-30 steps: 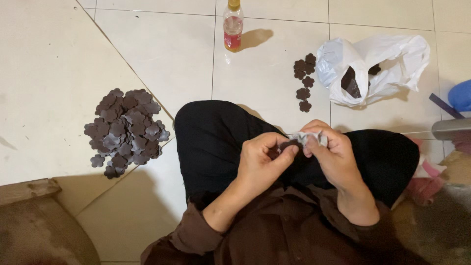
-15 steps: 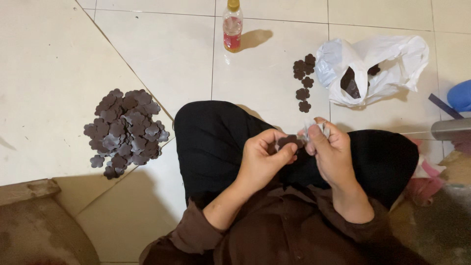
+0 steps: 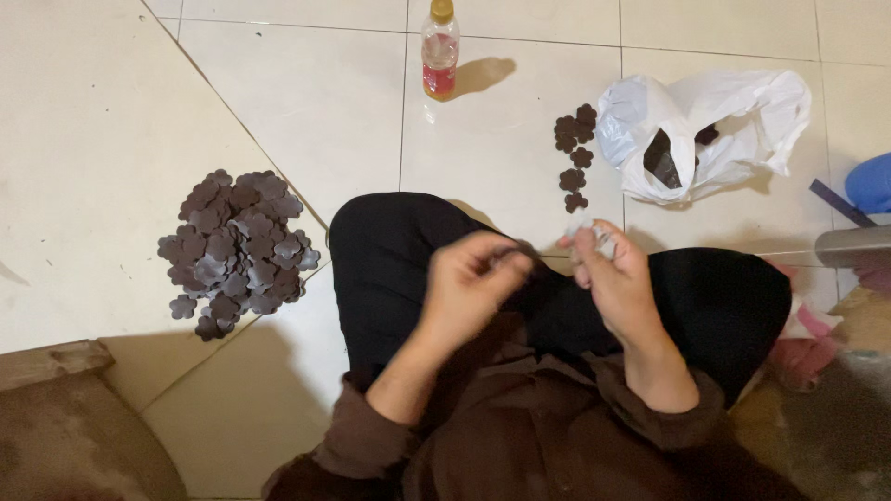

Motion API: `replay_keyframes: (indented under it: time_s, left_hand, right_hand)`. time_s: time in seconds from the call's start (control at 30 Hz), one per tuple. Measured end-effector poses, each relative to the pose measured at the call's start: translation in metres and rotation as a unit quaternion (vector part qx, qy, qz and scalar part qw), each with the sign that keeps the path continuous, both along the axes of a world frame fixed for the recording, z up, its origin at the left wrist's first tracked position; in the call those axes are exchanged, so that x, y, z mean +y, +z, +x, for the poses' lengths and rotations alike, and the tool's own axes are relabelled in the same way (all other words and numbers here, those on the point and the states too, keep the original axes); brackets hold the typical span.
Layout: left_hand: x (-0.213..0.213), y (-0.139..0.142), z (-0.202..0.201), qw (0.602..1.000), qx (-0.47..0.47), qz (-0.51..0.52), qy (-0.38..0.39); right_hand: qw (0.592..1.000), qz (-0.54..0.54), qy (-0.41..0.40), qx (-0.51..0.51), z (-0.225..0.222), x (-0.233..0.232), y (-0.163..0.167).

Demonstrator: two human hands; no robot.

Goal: The person sits on the floor and cleans dark flower-shaped cutouts one by one using a small white cloth. They wipe each piece and place it into a growing pile on a white board to the left. A plastic bottle and a white bag are visible nearby.

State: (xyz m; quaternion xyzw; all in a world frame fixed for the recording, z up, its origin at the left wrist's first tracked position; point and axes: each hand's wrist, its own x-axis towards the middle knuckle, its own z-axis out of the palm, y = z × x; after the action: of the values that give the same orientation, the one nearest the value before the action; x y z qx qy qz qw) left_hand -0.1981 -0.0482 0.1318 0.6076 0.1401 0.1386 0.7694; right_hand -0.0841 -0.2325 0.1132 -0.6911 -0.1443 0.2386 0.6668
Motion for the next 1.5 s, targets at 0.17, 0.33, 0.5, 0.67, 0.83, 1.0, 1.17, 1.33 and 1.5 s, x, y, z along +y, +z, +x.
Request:
replay_keyframes:
  time_s: [0.17, 0.33, 0.5, 0.67, 0.83, 1.0, 1.17, 1.33, 1.5]
  left_hand:
    - [0.131, -0.059, -0.019, 0.968, 0.03, 0.056, 0.243]
    - [0.244, -0.153, -0.077, 0.87, 0.149, 0.241, 0.403]
    - [0.262, -0.188, -0.109, 0.739, 0.319, 0.37, 0.465]
    - [0.239, -0.152, -0.054, 0.751, 0.157, 0.469, 0.438]
    - [0.144, -0.114, 0.074, 0.845, -0.025, 0.476, 0.242]
    - [0.029, -0.114, 0.185, 0.868, -0.049, 0.487, 0.082]
    - [-0.032, -0.132, 0.239, 0.78, 0.052, 0.622, -0.05]
    - [-0.053, -0.142, 0.259, 0.717, 0.079, 0.688, -0.073]
    - [-0.055, -0.146, 0.267, 0.704, 0.119, 0.693, -0.099]
  right_hand:
    - [0.999, -0.018, -0.041, -0.015, 0.031, -0.025, -0.008]
    - [0.996, 0.004, -0.088, 0.01, 0.054, -0.05, -0.014]
    - [0.987, 0.033, -0.144, 0.065, 0.068, -0.06, -0.028]
    - [0.984, 0.038, -0.157, 0.081, 0.077, -0.063, -0.047]
    - [0.982, 0.06, -0.153, 0.09, 0.082, -0.058, -0.074]
    - [0.978, 0.017, -0.181, 0.102, 0.086, -0.055, -0.097]
    - [0.983, 0.033, -0.164, 0.072, 0.081, -0.045, -0.105]
    - [0.972, 0.02, -0.197, 0.129, 0.075, -0.03, -0.096]
    - [0.977, 0.049, -0.161, 0.132, 0.074, -0.018, -0.087]
